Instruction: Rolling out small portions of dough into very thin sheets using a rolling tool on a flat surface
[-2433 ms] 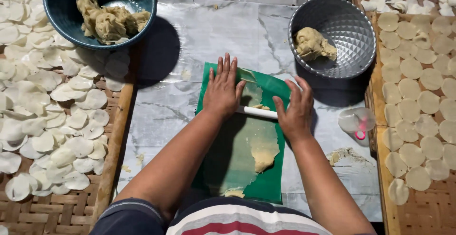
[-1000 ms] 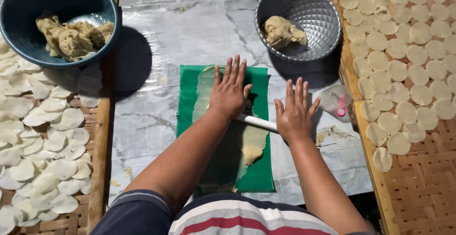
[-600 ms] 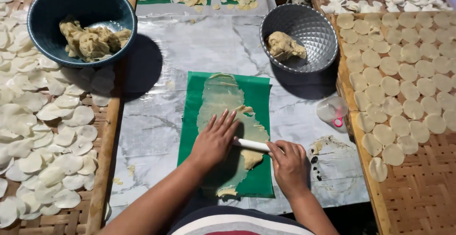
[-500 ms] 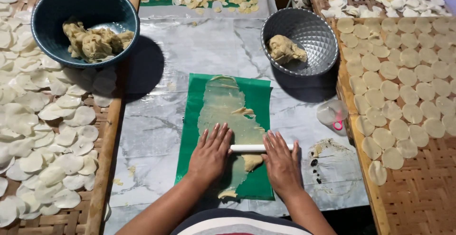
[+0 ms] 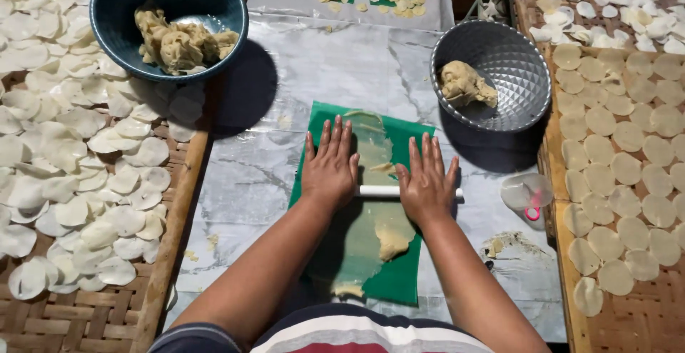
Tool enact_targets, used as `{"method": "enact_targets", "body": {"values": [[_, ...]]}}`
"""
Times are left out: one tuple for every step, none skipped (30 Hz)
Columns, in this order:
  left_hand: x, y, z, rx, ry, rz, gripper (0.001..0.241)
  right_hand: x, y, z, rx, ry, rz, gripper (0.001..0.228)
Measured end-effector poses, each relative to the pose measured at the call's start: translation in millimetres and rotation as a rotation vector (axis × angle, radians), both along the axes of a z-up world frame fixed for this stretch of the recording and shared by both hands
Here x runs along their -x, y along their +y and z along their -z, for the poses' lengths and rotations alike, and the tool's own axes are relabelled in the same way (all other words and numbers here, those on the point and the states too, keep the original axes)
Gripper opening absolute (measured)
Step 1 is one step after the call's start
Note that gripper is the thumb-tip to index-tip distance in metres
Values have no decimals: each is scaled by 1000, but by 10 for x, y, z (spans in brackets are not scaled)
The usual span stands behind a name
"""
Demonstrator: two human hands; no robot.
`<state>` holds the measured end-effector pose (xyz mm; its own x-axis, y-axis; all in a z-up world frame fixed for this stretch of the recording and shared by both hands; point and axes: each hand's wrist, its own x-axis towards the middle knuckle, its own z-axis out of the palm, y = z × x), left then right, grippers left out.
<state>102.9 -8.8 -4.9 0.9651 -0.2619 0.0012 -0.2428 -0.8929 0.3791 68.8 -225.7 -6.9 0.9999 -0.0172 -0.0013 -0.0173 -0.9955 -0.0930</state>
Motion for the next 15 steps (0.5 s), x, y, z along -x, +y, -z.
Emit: {"method": "enact_targets", "body": {"values": [[-39, 14, -26, -2, 3, -1, 68, -21, -22, 51, -2, 3, -1, 66], [-57, 19, -45, -13, -48, 8, 68, -18, -54, 101, -33, -186, -77, 62], [-77, 25, -67, -24, -99, 18, 69, -16, -84, 146, -64, -375, -153, 60], [40, 110, -94, -24, -104, 15, 69, 101, -121, 94, -64, -380, -156, 60], [154, 193, -125, -2, -157, 29, 71, 214, -161, 37, -148, -387, -211, 59], [229, 265, -159, 22, -216, 51, 73, 312, -207, -22, -229, -399, -258, 58], [223, 402, -114, 23, -226, 57, 73, 392, -214, -41, -225, -410, -254, 58], [310, 527, -40, 129, -380, -17, 68, 575, -231, -43, -133, -351, -247, 46], [405, 656, 40, 235, -531, -94, 64, 767, -242, -41, -41, -290, -239, 35], [414, 713, 177, 235, -519, -99, 64, 896, -252, 0, -41, -277, -243, 35], [424, 776, 304, 282, -501, -139, 61, 1025, -257, 25, 0, -269, -198, 32], [261, 850, 383, 330, -510, -169, 58, 1007, -246, 44, 41, -291, -147, 29], [242, 837, 188, 332, -527, -164, 58, 1171, -172, -85, 42, -308, -144, 29], [283, 814, 14, 305, -346, -234, 54, 1372, -115, -210, -95, -228, -7, 26], [324, 795, -151, 277, -165, -301, 50, 1573, -54, -323, -232, -147, 128, 28]]}}
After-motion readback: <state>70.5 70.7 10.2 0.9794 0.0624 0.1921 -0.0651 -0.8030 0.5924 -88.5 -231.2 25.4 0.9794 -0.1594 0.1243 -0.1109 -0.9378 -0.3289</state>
